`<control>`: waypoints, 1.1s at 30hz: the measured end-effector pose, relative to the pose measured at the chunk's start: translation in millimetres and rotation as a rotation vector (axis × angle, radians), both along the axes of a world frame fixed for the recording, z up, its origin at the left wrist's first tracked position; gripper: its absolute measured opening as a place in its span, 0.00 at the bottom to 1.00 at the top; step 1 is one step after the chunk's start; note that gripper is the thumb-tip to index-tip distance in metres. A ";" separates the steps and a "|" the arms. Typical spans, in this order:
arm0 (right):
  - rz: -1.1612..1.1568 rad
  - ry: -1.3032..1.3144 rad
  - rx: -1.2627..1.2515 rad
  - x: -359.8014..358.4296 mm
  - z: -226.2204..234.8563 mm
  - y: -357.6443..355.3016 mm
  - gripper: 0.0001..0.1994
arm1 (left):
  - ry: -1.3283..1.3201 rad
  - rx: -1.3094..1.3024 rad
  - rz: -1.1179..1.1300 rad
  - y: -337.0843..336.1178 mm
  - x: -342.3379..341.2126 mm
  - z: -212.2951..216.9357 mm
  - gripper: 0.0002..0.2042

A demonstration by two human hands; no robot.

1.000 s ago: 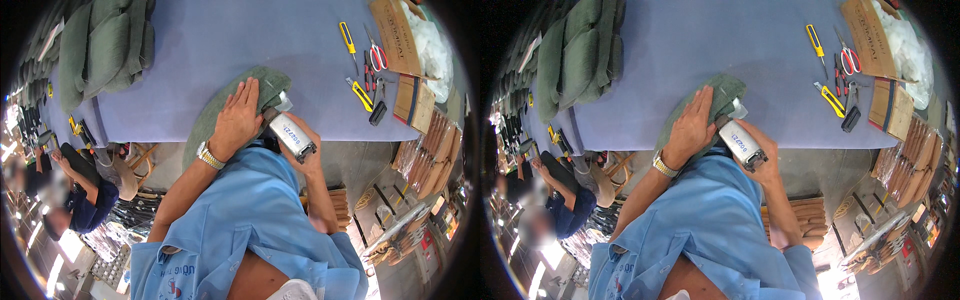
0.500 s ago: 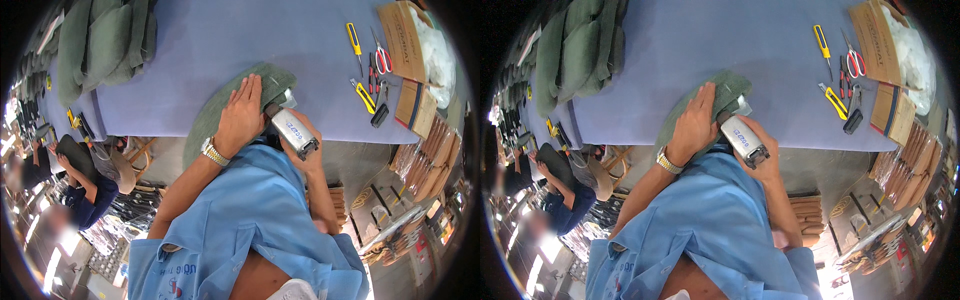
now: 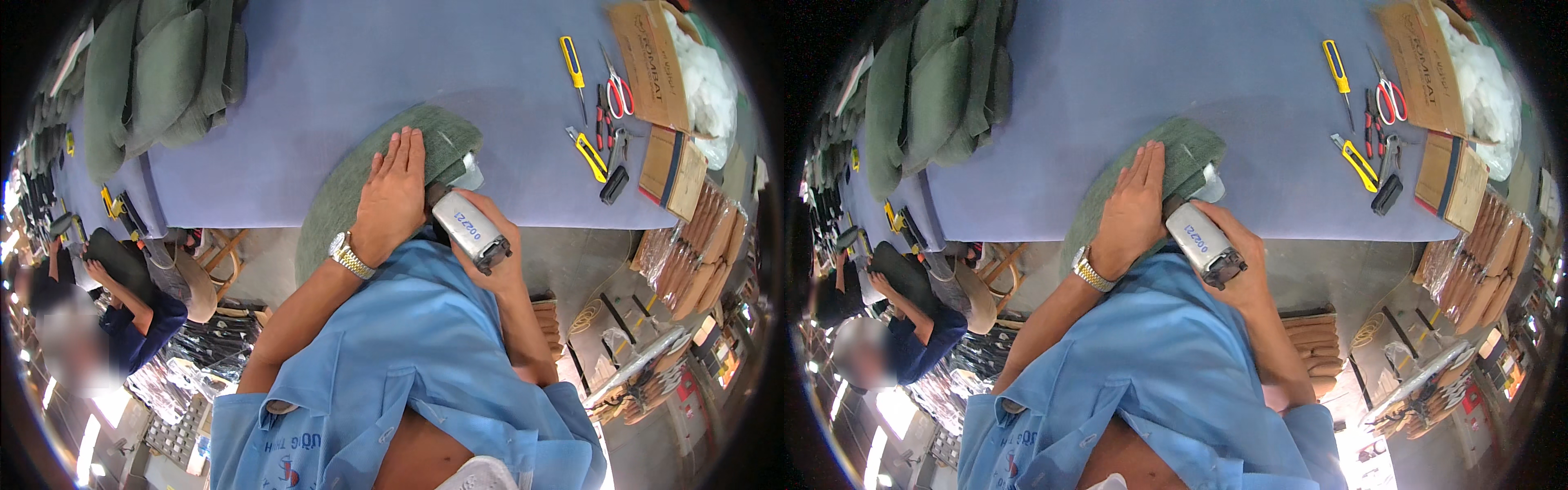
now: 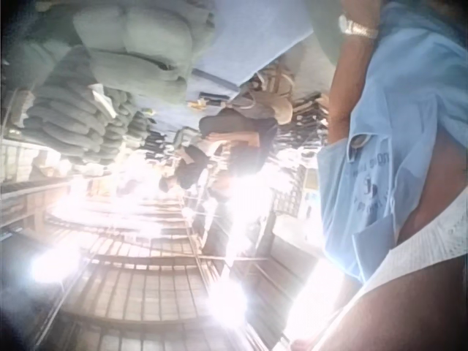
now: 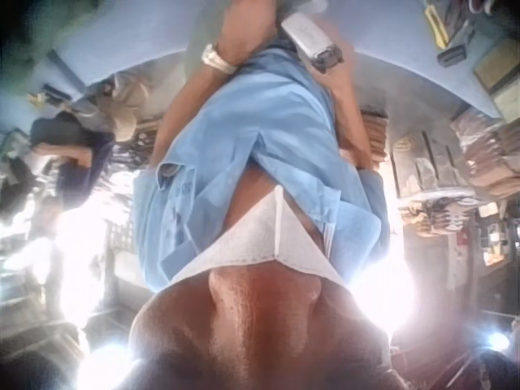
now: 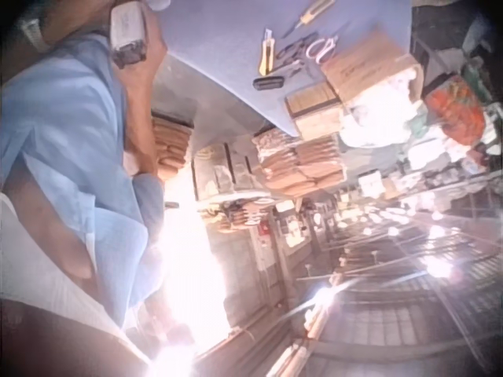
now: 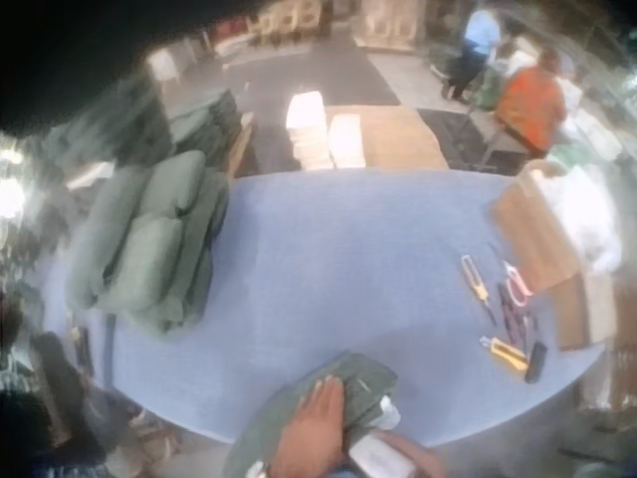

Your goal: The person uses a staple gun to attach green fabric to cushion frames, then trims excess fabric with a utility knife. They fold and stack the finished cushions on the table.

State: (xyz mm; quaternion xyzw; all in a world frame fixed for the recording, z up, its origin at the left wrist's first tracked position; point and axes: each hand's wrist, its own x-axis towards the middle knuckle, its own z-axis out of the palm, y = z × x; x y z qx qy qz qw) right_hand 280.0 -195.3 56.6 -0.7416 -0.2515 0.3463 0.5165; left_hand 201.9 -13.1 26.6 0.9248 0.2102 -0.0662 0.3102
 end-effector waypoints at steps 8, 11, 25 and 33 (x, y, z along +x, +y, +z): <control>-0.151 -0.053 0.099 -17.8 -14.3 10.0 0.31 | 0.039 0.097 -0.010 5.0 -2.1 10.7 0.44; -0.158 -0.083 0.122 -20.4 -11.9 12.7 0.32 | 0.029 0.145 0.021 3.4 -24.6 29.2 0.41; -0.140 -0.109 0.025 54.4 -22.3 -10.1 0.25 | -0.145 -0.602 -0.035 58.4 18.1 18.8 0.32; -0.154 0.003 -0.043 48.0 -4.8 -8.3 0.24 | 0.019 -0.680 0.016 49.4 24.9 -48.6 0.36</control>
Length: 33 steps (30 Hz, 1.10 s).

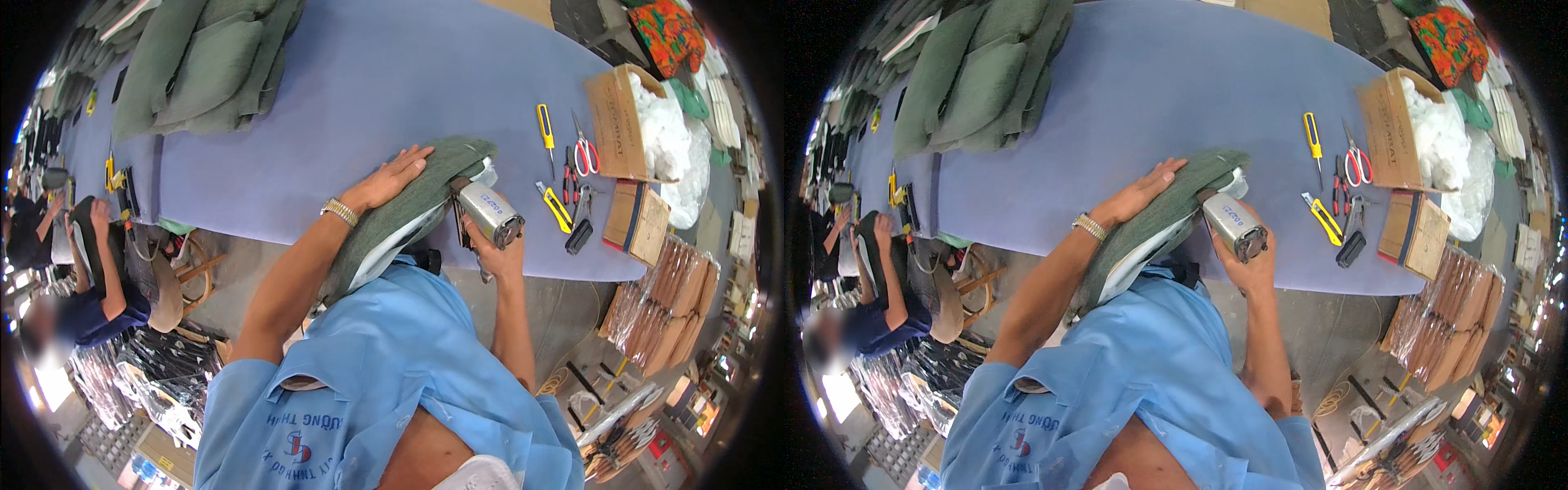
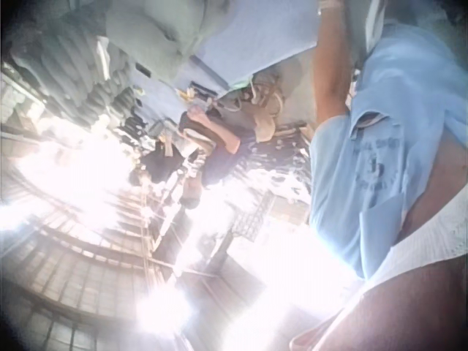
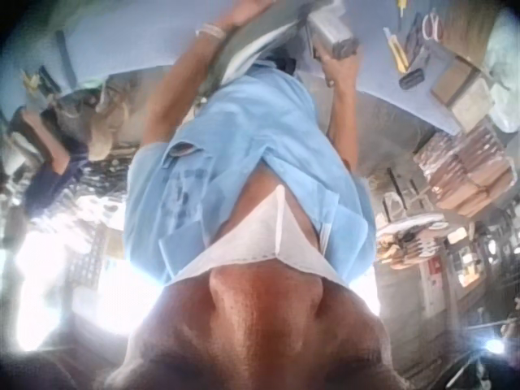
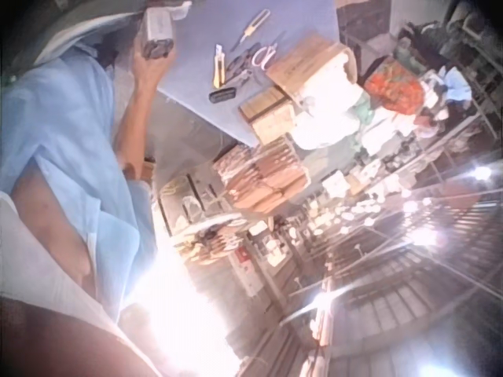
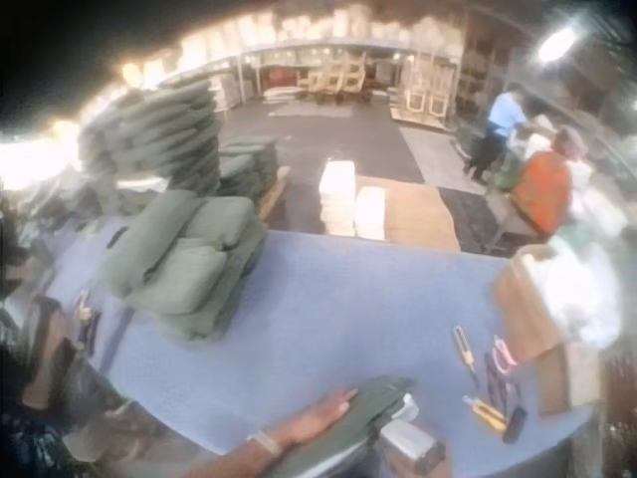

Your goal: The person uses a staple gun to attach green fabric to cushion frames, then trims excess fabric with a utility knife. They fold and stack the finished cushions on the table.

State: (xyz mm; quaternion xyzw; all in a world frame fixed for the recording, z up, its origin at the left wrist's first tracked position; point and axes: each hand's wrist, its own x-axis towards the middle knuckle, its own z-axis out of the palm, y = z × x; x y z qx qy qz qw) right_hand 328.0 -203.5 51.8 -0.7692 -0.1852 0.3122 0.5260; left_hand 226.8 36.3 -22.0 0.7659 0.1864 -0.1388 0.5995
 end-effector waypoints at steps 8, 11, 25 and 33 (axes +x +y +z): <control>0.002 -0.092 0.095 1.5 -15.4 0.5 0.25 | -0.073 0.299 -0.165 -21.7 -4.0 47.0 0.38; 0.029 -0.185 0.077 0.0 -13.1 2.2 0.26 | -0.044 0.434 -0.114 -33.1 -1.4 61.7 0.39; 0.138 -0.107 0.093 7.5 6.2 6.1 0.27 | -0.044 0.605 -0.029 -43.7 -4.0 55.9 0.39; 0.134 -0.169 0.079 3.9 2.7 10.4 0.28 | -0.050 0.655 -0.003 -42.3 0.6 58.4 0.40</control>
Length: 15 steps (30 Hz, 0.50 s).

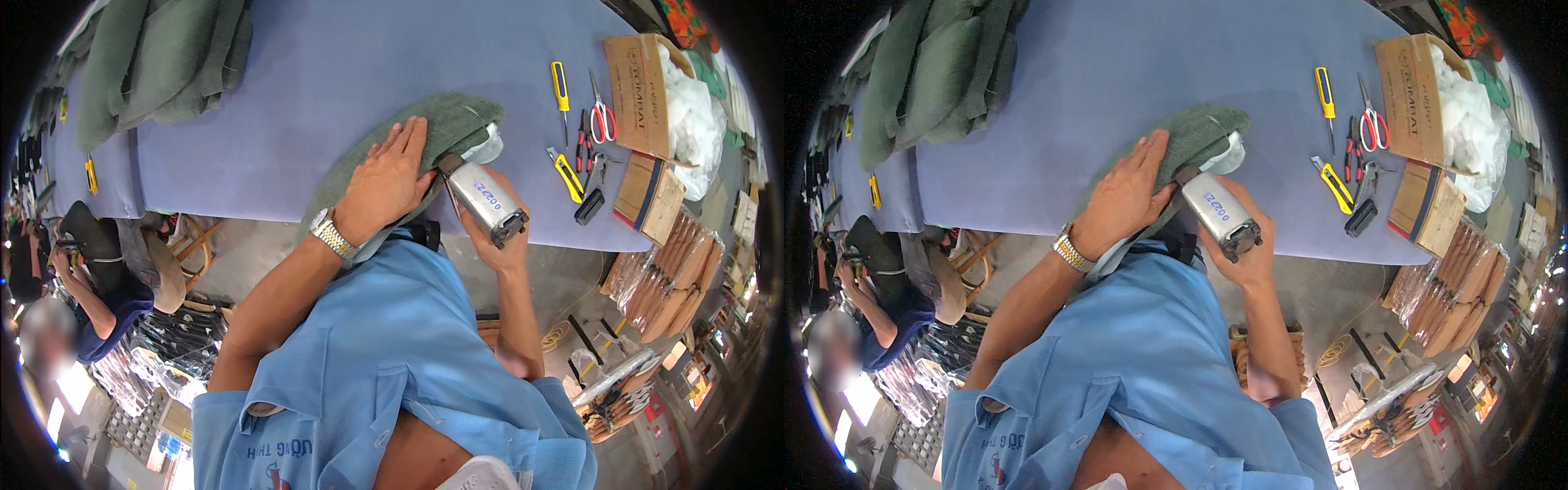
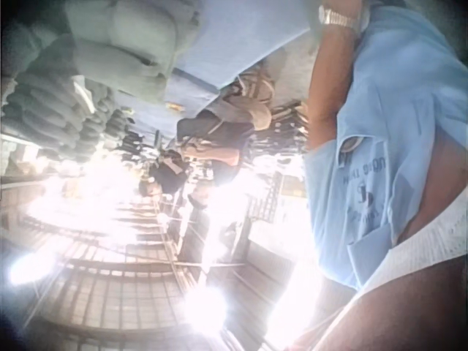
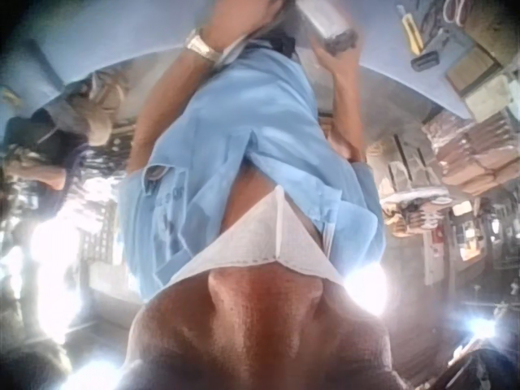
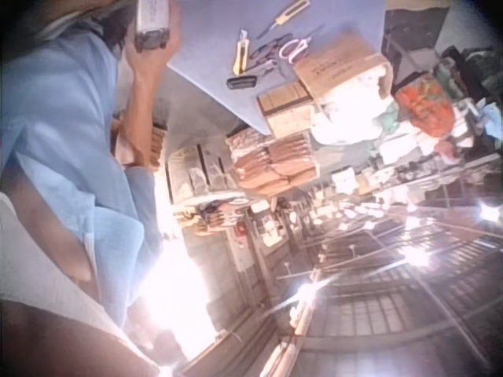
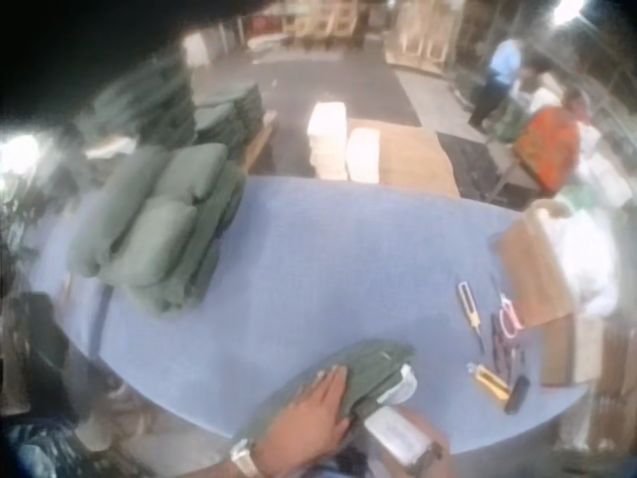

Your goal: The person uses a staple gun to attach green fabric to cushion frames, then trims excess fabric with a utility knife. They fold and stack the finished cushions on the table.

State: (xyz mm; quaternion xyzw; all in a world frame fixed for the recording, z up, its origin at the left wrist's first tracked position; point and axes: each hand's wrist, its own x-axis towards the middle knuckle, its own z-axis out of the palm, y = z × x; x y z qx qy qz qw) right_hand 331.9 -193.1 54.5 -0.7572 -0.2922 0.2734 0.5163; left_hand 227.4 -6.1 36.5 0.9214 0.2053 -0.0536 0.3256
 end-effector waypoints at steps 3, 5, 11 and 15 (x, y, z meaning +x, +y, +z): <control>0.005 0.003 0.012 -2.4 0.6 -2.9 0.27 | -0.017 -0.007 -0.004 0.7 -0.6 -1.9 0.40; 0.018 0.022 -0.017 -5.8 7.1 -4.8 0.27 | -0.018 -0.008 -0.009 -0.8 -1.8 -2.7 0.40; 0.029 0.058 -0.100 -3.6 10.8 2.1 0.27 | 0.002 -0.010 0.029 -6.6 -0.4 -0.8 0.40; -0.027 0.094 -0.074 -10.8 -0.5 -3.0 0.27 | -0.002 -0.020 0.031 -4.7 0.1 0.5 0.40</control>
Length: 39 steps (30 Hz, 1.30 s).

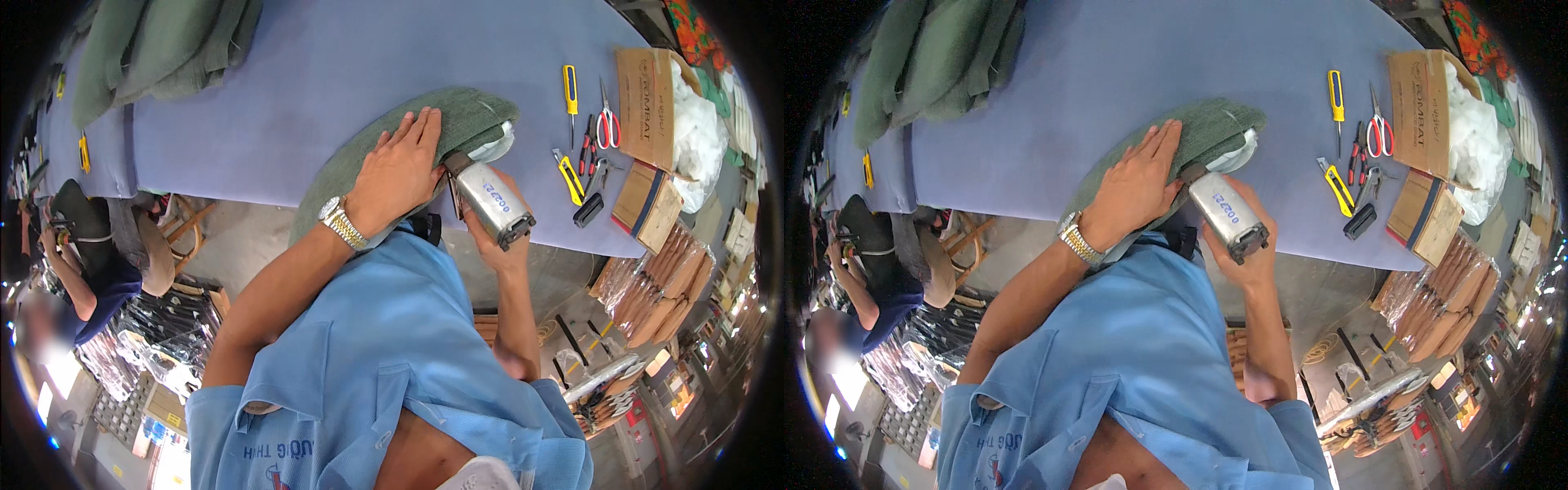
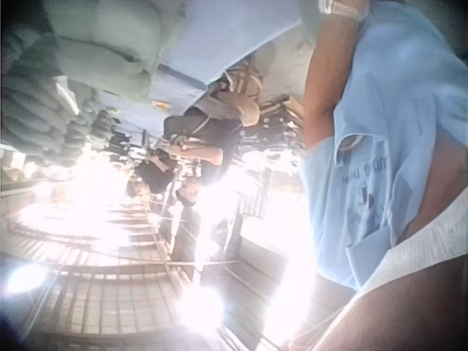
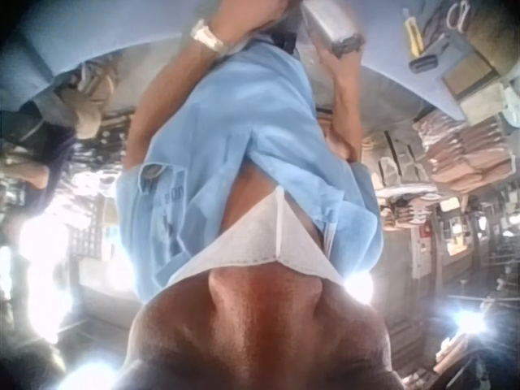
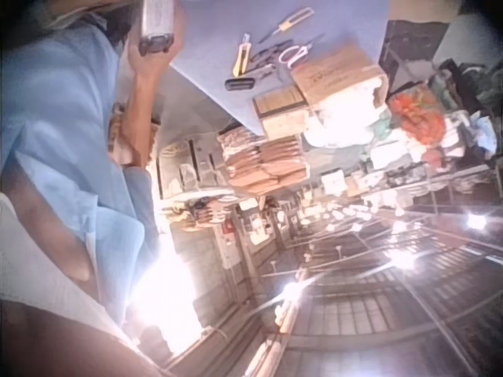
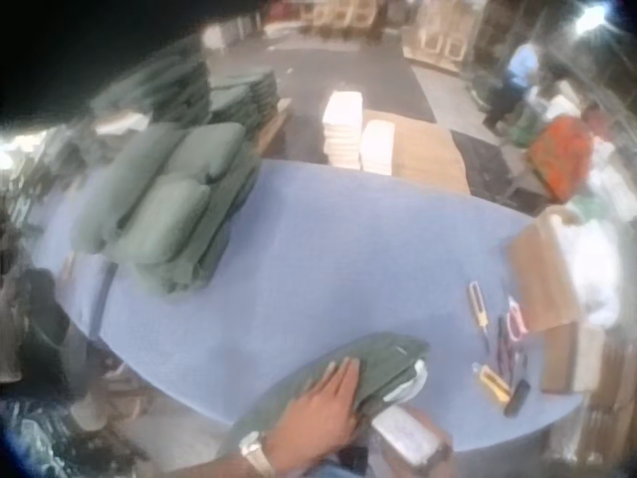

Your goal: The person uses a staple gun to attach green fabric to cushion frames, then trims excess fabric with a utility knife. They fold and stack the finished cushions on the table.

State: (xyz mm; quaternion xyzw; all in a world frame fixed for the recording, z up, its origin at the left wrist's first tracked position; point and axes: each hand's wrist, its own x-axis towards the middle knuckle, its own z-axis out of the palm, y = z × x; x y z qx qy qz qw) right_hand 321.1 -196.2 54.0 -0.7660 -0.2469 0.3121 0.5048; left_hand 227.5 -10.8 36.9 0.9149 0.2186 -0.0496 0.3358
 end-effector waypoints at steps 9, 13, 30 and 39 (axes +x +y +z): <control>0.072 -0.030 0.050 -6.9 8.1 -3.7 0.27 | 0.003 -0.029 0.020 -1.1 -5.0 2.1 0.41; 0.102 -0.010 -0.024 -5.3 13.4 2.1 0.26 | 0.007 -0.004 0.043 -5.4 -2.6 -3.3 0.39; 0.094 -0.036 0.065 -14.6 10.4 0.4 0.29 | 0.057 -0.073 0.082 -0.1 -2.0 8.9 0.42; 0.062 0.010 0.048 -17.1 4.3 3.6 0.27 | -0.053 -0.146 -0.118 11.2 -2.9 1.9 0.52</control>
